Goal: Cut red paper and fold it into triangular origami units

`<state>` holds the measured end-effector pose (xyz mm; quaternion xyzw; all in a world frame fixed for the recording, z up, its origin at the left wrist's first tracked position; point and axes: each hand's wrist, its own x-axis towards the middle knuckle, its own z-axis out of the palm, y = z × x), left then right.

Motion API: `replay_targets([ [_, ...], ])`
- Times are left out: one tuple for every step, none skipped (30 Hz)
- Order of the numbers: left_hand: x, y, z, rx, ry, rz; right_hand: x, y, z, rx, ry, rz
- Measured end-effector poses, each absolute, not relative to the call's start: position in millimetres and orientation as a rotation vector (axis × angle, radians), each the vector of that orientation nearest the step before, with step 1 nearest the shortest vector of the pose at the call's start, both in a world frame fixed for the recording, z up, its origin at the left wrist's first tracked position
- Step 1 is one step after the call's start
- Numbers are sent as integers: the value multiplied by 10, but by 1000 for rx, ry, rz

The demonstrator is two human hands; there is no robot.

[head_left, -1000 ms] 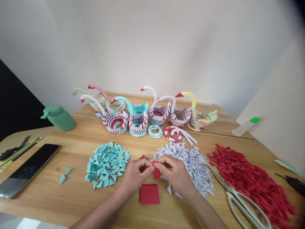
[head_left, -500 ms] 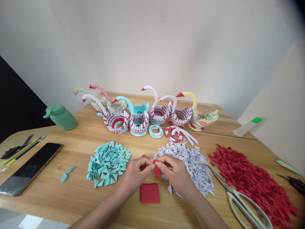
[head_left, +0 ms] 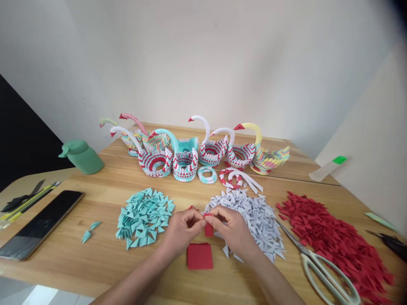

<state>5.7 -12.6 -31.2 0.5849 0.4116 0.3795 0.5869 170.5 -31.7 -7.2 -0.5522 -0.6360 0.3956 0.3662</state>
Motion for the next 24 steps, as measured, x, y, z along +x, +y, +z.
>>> replay_targets([
  [57, -125, -316, 1363, 960, 883, 1705, -318, -68, -1416, -1644, 1004],
  [57, -124, -319, 1362, 962, 884, 1705, -319, -64, -1414, -1652, 992],
  [57, -123, -321, 1361, 963, 885, 1706, -319, -60, -1413, -1662, 977],
  [57, -122, -322, 1360, 964, 886, 1706, -318, -55, -1413, -1673, 961],
  [58, -122, -322, 1357, 964, 889, 1707, -317, -51, -1413, -1684, 947],
  [58, -121, -320, 1353, 965, 892, 1708, -316, -47, -1413, -1694, 935],
  [60, -120, -317, 1347, 964, 895, 1708, -315, -43, -1410, -1704, 927],
  [61, -120, -312, 1341, 963, 896, 1709, -315, -40, -1407, -1713, 918],
  [62, -119, -306, 1334, 959, 896, 1710, -315, -37, -1404, -1721, 909],
  [63, -119, -298, 1326, 954, 896, 1712, -317, -35, -1401, -1728, 900],
  [63, -119, -290, 1318, 947, 896, 1714, -320, -34, -1398, -1732, 892],
  [62, -119, -283, 1310, 939, 896, 1716, -323, -35, -1395, -1734, 884],
  [61, -118, -275, 1302, 930, 897, 1718, -326, -38, -1394, -1733, 878],
  [59, -117, -268, 1297, 922, 898, 1721, -329, -43, -1393, -1731, 876],
  [57, -116, -262, 1293, 916, 900, 1724, -330, -51, -1393, -1728, 882],
  [56, -113, -257, 1290, 913, 903, 1728, -330, -61, -1392, -1723, 897],
  [54, -110, -250, 1288, 913, 908, 1733, -328, -71, -1391, -1712, 919],
  [52, -107, -244, 1283, 916, 914, 1739, -325, -81, -1391, -1695, 946],
  [50, -102, -236, 1277, 923, 919, 1746, -321, -89, -1396, -1672, 970],
  [48, -98, -228, 1267, 932, 924, 1754, -317, -95, -1400, -1644, 988],
  [45, -93, -220, 1258, 940, 926, 1762, -312, -99, -1403, -1611, 998],
  [42, -89, -213, 1250, 944, 925, 1770, -307, -100, -1402, -1576, 1003],
  [40, -86, -208, 1244, 948, 925, 1776, -302, -100, -1398, -1545, 1008],
  [38, -85, -206, 1240, 947, 925, 1779, -299, -100, -1392, -1522, 1020],
])
